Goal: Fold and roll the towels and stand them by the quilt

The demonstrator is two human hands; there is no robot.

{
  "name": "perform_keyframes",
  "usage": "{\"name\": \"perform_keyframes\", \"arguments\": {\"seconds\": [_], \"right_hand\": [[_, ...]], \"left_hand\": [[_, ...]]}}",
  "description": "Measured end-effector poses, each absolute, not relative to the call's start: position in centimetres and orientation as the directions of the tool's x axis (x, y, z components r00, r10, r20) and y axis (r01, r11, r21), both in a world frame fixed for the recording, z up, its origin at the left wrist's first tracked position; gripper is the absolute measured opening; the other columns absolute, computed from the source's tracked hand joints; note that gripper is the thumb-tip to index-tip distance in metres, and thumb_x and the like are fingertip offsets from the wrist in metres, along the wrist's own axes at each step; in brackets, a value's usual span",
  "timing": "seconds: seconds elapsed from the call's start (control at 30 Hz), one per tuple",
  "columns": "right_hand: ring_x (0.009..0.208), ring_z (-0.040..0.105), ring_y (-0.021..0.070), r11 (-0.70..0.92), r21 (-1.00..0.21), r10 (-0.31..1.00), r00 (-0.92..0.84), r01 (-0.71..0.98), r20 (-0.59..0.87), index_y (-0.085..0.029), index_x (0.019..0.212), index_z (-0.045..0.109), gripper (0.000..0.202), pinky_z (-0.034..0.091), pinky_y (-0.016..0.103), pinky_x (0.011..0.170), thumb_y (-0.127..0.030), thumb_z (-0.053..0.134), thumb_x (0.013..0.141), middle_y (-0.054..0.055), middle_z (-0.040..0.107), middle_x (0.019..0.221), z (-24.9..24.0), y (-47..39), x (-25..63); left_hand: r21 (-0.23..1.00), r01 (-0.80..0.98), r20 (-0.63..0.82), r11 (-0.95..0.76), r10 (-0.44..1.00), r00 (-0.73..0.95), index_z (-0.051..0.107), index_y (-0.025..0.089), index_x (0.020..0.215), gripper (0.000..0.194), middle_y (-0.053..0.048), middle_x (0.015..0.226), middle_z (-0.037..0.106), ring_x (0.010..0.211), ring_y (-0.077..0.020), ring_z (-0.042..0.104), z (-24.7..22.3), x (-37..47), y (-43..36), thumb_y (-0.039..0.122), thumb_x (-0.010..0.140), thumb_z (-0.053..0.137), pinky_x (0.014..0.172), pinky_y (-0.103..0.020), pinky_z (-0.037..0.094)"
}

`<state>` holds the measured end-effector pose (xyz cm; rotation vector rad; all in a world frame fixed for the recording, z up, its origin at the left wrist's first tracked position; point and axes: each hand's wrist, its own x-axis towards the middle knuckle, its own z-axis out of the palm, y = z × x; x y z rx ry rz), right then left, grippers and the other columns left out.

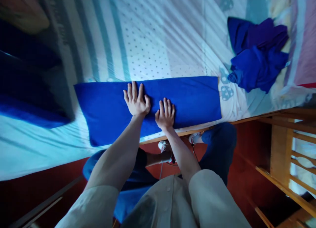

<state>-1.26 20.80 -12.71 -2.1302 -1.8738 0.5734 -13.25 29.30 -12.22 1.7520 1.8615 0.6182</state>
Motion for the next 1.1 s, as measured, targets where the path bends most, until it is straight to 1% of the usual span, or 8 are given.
{"name": "perform_keyframes", "arguments": {"seconds": [0.17,0.37,0.5,0.67,0.8,0.93,1.0,1.1], "right_hand": [[0.159,0.028,0.0250,0.004,-0.413,0.988,-0.068,0.911,-0.140,-0.024,0.159,0.044,0.055,0.023,0.050,0.131,-0.030,0.042,0.104,0.006,0.037,0.168,-11.9,23.7,1.8],[0.162,0.019,0.0233,0.104,-0.353,0.977,-0.162,0.930,-0.139,-0.021,0.165,0.030,0.063,0.015,0.049,0.133,-0.040,0.037,0.106,0.005,0.028,0.172,-12.2,29.9,11.2],[0.162,0.016,0.0235,0.064,-0.281,0.985,-0.105,0.958,-0.133,-0.018,0.167,0.024,0.066,0.013,0.051,0.133,-0.043,0.030,0.106,0.007,0.024,0.173,-12.3,31.0,18.4],[0.162,0.017,0.0245,-0.010,-0.219,0.995,-0.012,0.976,-0.099,-0.016,0.167,0.021,0.067,0.015,0.054,0.132,-0.046,0.022,0.107,0.010,0.023,0.173,-12.8,31.6,24.6],[0.161,0.021,0.0243,-0.049,-0.212,0.996,0.031,0.976,-0.089,-0.017,0.167,0.020,0.068,0.019,0.054,0.131,-0.048,0.017,0.108,0.011,0.025,0.173,-13.3,32.6,27.1],[0.161,0.021,0.0243,-0.104,-0.190,0.995,0.104,0.976,-0.013,-0.017,0.167,0.021,0.067,0.021,0.054,0.130,-0.047,0.011,0.108,0.013,0.027,0.172,-12.5,33.0,28.1],[0.161,0.019,0.0247,-0.054,-0.171,0.998,0.051,0.984,-0.020,-0.017,0.167,0.023,0.067,0.020,0.056,0.130,-0.047,0.013,0.108,0.013,0.026,0.172,-11.8,32.8,27.9],[0.161,0.019,0.0244,0.092,-0.164,0.982,-0.116,0.982,-0.146,-0.017,0.166,0.026,0.066,0.016,0.056,0.131,-0.048,0.021,0.108,0.012,0.026,0.172,-11.4,32.4,27.7]], "left_hand": [[0.680,0.729,-0.055,0.078,0.997,-0.055,0.049,0.022,0.156,0.067,-0.008,0.171,0.027,0.161,-0.0314,0.013,-12.0,-12.9,29.4,0.040,0.092,0.052,0.132,-0.057,-0.002],[0.706,0.702,-0.071,0.097,0.995,-0.066,0.048,0.021,0.156,0.069,-0.009,0.171,0.028,0.161,-0.0336,0.011,-11.8,-12.8,29.4,0.042,0.091,0.054,0.131,-0.060,-0.003],[0.662,0.745,-0.049,0.084,0.996,-0.068,0.050,0.021,0.155,0.067,-0.009,0.170,0.030,0.161,-0.0325,0.016,-12.0,-12.9,29.3,0.043,0.092,0.051,0.132,-0.058,0.000],[0.583,0.809,-0.060,0.074,0.997,-0.048,0.049,0.017,0.156,0.067,-0.009,0.172,0.025,0.161,-0.0311,0.016,-12.0,-13.0,29.3,0.044,0.094,0.045,0.133,-0.054,0.002],[0.607,0.789,-0.091,0.099,0.994,-0.055,0.048,0.018,0.156,0.072,-0.005,0.173,0.021,0.162,-0.0297,0.013,-11.7,-12.9,29.4,0.053,0.094,0.041,0.133,-0.052,-0.002],[0.663,0.735,-0.116,0.142,0.989,-0.087,0.050,0.024,0.154,0.078,0.004,0.171,0.025,0.162,-0.0288,0.003,-11.7,-12.9,29.6,0.065,0.089,0.042,0.133,-0.047,-0.003],[0.693,0.708,-0.109,0.135,0.991,-0.083,0.051,0.023,0.154,0.078,0.001,0.171,0.027,0.162,-0.0291,0.003,-11.7,-13.0,29.6,0.064,0.088,0.045,0.133,-0.048,-0.003],[0.723,0.682,-0.089,0.114,0.993,-0.072,0.051,0.023,0.154,0.075,-0.003,0.171,0.028,0.162,-0.0303,0.009,-11.8,-13.2,29.6,0.059,0.088,0.051,0.134,-0.052,-0.005]]}}
